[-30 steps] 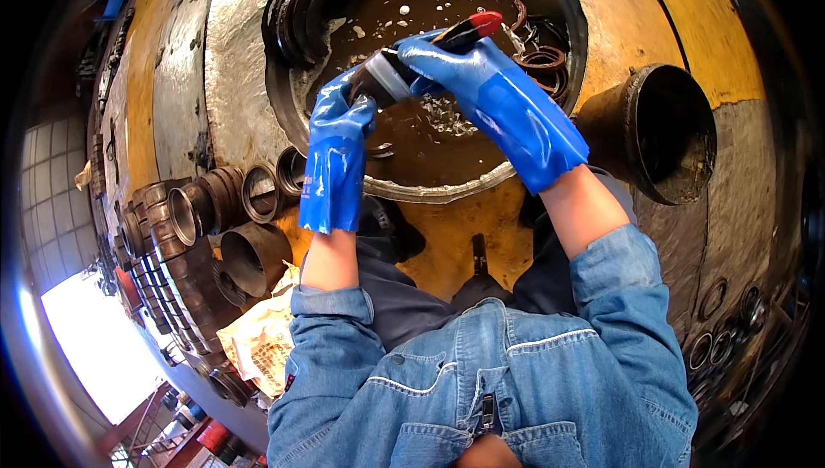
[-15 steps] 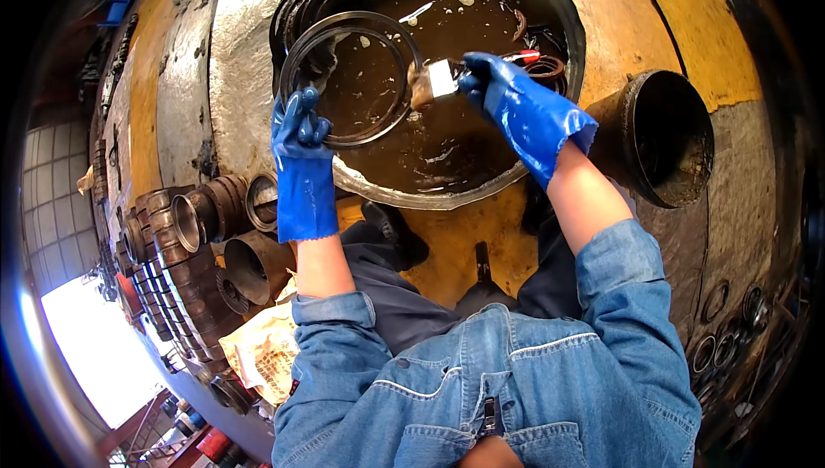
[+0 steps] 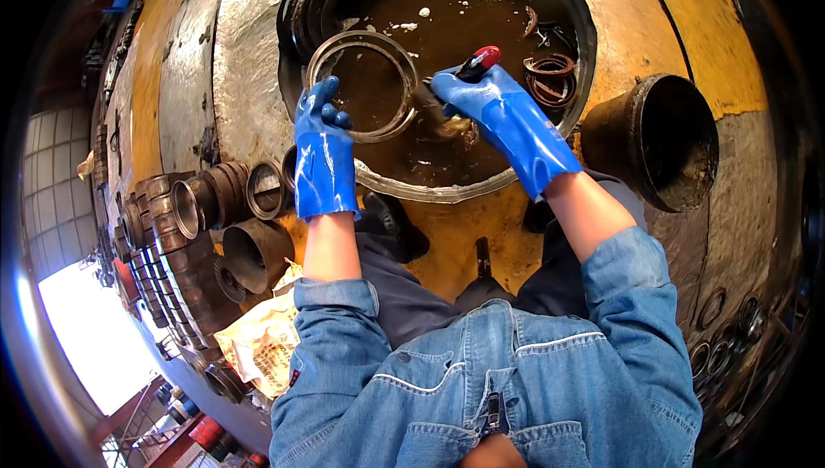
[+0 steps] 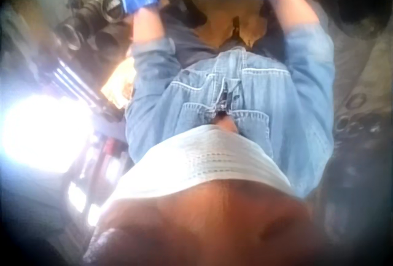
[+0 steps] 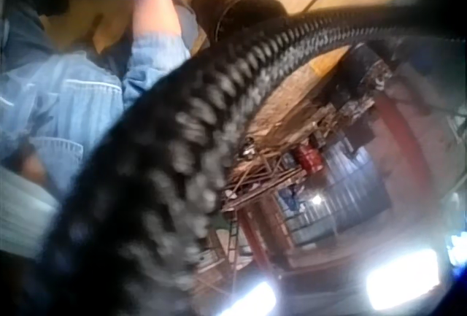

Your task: The person cleans metal rings by scrubbing them with a brush inside a container filled with oily liquid and then places the rings on the floor next to the container.

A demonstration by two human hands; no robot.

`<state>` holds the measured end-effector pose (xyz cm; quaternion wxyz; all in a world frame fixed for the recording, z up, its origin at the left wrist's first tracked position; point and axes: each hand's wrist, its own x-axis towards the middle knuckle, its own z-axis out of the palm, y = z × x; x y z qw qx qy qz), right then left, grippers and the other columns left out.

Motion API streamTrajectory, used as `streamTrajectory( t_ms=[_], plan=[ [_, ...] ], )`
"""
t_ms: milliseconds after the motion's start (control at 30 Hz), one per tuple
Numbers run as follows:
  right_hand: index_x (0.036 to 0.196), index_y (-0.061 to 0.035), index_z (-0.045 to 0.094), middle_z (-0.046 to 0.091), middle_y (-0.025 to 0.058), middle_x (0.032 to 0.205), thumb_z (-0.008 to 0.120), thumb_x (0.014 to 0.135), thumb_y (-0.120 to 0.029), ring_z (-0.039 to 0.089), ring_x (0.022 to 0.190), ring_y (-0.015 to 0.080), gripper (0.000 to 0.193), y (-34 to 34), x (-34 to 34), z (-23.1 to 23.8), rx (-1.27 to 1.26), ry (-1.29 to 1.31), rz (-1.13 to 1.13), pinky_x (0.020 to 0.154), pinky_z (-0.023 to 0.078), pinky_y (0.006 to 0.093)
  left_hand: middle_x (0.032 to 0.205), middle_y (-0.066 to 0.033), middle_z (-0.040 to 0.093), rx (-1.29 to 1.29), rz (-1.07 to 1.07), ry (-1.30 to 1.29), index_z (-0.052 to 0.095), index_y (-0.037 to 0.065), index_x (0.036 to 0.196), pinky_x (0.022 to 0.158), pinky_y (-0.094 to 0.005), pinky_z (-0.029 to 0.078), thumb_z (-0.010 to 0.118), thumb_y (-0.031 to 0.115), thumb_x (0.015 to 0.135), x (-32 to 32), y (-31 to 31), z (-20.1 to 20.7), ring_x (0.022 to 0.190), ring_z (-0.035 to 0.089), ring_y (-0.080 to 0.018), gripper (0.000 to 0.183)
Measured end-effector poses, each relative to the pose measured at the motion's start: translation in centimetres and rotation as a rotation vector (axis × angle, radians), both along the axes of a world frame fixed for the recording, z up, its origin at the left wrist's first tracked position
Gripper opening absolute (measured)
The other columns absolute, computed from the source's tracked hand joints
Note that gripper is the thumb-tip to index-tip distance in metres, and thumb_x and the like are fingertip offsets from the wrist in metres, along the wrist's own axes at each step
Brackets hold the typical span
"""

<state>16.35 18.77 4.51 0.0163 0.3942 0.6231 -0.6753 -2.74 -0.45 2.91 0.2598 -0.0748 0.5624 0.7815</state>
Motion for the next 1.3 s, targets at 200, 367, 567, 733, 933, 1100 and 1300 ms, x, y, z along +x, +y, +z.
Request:
streamTrajectory(
  t_ms=[200,367,567,733,933,1100,1300],
  plan=[
    [0.095,-0.0069,0.078,0.073,0.0024,0.081,0.072,0.092,-0.040,0.065,0.074,0.0117,0.034,-6.3,0.3,0.3,-0.250,0.444,-0.063,0.072,0.052,0.0316,0.118,-0.0061,0.072,0.039,-0.044,0.095,0.063,0.013,0.117,0.055,-0.0250,0.042,0.071,0.018,0.098,0.4,0.2,-2.1,0.060,0.050,-0.0025,0.022],
    [0.082,-0.0040,0.071,0.068,-0.0007,0.074,0.067,0.091,-0.028,0.059,0.071,0.0055,0.026,-2.1,-0.3,0.9,0.207,0.023,0.245,0.069,0.049,0.0254,0.100,0.0006,0.069,0.180,-0.082,-0.101,0.069,0.013,0.119,0.059,-0.0263,0.042,0.069,0.021,0.099,-0.5,-0.7,-1.5,0.057,0.046,-0.0039,0.022],
    [0.086,-0.0047,0.072,0.071,0.0115,0.072,0.067,0.088,-0.029,0.068,0.066,0.0231,0.025,1.1,-0.4,-0.7,0.491,0.233,-0.088,0.072,0.056,0.0367,0.074,0.0080,0.059,0.481,-0.373,-0.435,0.072,0.013,0.124,0.062,-0.0264,0.042,0.065,0.024,0.102,-1.6,-1.6,-0.6,0.054,0.041,-0.0055,0.026],
    [0.101,-0.0045,0.079,0.079,0.0081,0.089,0.076,0.089,-0.024,0.074,0.081,0.0168,0.023,1.2,-0.8,1.9,0.419,0.436,-0.327,0.083,0.058,0.0306,0.055,0.0139,0.051,0.434,-0.312,-0.470,0.074,0.015,0.127,0.063,-0.0255,0.040,0.062,0.026,0.103,-2.1,-3.3,-0.3,0.051,0.038,-0.0057,0.029],
    [0.106,-0.0011,0.078,0.078,0.0064,0.089,0.077,0.088,-0.016,0.072,0.082,0.0119,0.024,2.5,-0.2,-1.7,0.563,0.295,-0.424,0.079,0.057,0.0262,0.055,0.0113,0.048,0.428,-0.258,-0.457,0.077,0.012,0.113,0.057,-0.0245,0.038,0.072,0.019,0.097,-0.9,-2.4,1.7,0.049,0.038,-0.0042,0.017],
    [0.106,-0.0041,0.077,0.078,0.0085,0.091,0.079,0.085,-0.012,0.073,0.082,0.0158,0.022,-2.9,2.2,-4.8,0.669,0.515,-0.267,0.079,0.059,0.0303,0.055,0.0110,0.046,0.502,-0.227,-0.439,0.074,0.008,0.118,0.060,-0.0249,0.041,0.071,0.022,0.099,-1.4,-3.5,2.1,0.052,0.041,-0.0063,0.023],
    [0.108,-0.0047,0.076,0.077,0.0148,0.099,0.073,0.089,-0.011,0.076,0.091,0.0320,0.021,-8.2,6.2,-1.9,1.006,0.296,0.184,0.081,0.059,0.0353,0.057,0.0121,0.049,0.469,-0.114,-0.279,0.073,0.011,0.125,0.056,-0.0238,0.039,0.069,0.018,0.100,-0.7,-4.1,3.0,0.052,0.041,-0.0032,0.027]
  ],
)
